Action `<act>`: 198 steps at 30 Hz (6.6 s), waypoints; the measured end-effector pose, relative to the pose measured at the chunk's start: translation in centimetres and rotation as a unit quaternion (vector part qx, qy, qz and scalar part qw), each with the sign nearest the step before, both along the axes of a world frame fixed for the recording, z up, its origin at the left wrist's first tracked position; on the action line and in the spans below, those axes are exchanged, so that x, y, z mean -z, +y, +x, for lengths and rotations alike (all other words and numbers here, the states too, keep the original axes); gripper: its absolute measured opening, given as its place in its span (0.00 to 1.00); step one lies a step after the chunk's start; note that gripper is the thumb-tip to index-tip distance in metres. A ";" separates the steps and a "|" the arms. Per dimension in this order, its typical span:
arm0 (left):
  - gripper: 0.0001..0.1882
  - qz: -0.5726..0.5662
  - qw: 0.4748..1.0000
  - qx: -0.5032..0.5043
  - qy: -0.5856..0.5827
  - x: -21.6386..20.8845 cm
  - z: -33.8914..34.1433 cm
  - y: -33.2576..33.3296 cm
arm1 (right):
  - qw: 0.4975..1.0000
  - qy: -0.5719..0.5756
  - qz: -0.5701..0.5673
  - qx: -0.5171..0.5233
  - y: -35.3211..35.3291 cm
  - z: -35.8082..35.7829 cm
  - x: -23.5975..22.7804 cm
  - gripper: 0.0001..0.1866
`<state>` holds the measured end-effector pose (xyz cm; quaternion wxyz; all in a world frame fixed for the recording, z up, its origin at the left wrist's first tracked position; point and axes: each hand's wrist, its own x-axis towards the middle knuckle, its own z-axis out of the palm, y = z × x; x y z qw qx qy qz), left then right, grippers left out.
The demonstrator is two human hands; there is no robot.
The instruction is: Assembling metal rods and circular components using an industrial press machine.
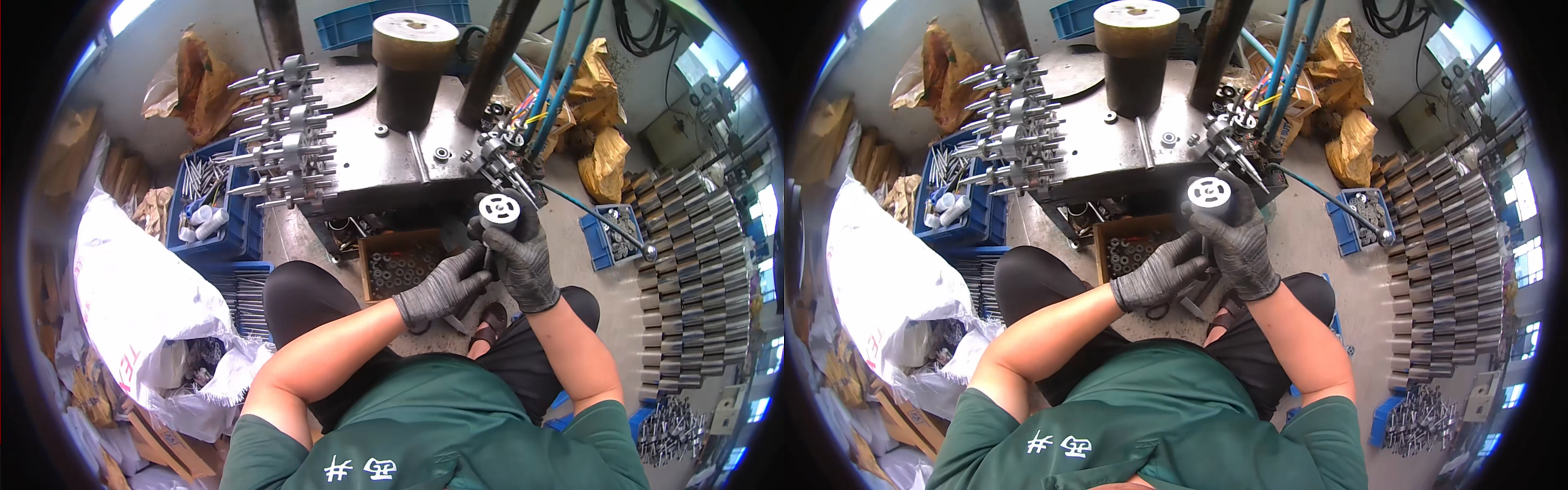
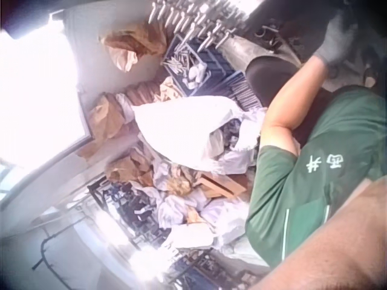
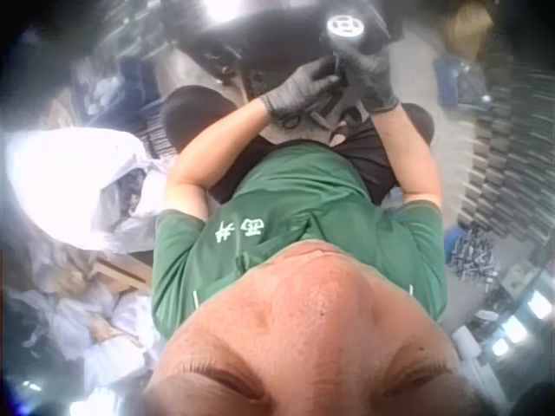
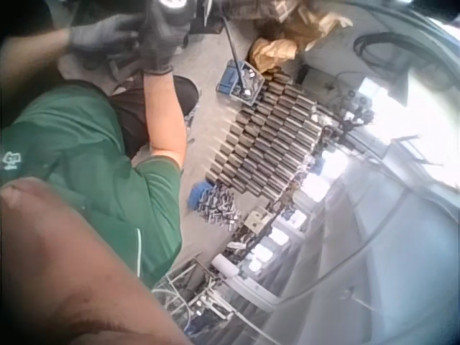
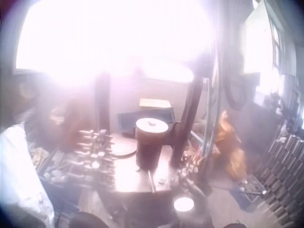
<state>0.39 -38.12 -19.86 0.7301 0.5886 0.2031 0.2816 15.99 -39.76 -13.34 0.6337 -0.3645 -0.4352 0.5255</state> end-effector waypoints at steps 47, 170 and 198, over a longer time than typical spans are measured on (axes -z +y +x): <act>0.13 -0.272 0.942 -0.191 -0.044 3.7 -0.3 11.0 | 0.680 -0.708 0.178 0.075 27.4 1.6 -19.8 0.21; 0.16 0.376 0.776 -0.484 0.148 -20.3 0.4 37.2 | 0.633 -0.757 -0.069 0.147 -11.1 15.6 -6.7 0.13; 0.15 0.321 0.830 -0.448 0.089 -19.4 -0.5 38.1 | 0.681 -0.708 0.019 0.183 -6.6 15.9 -11.4 0.09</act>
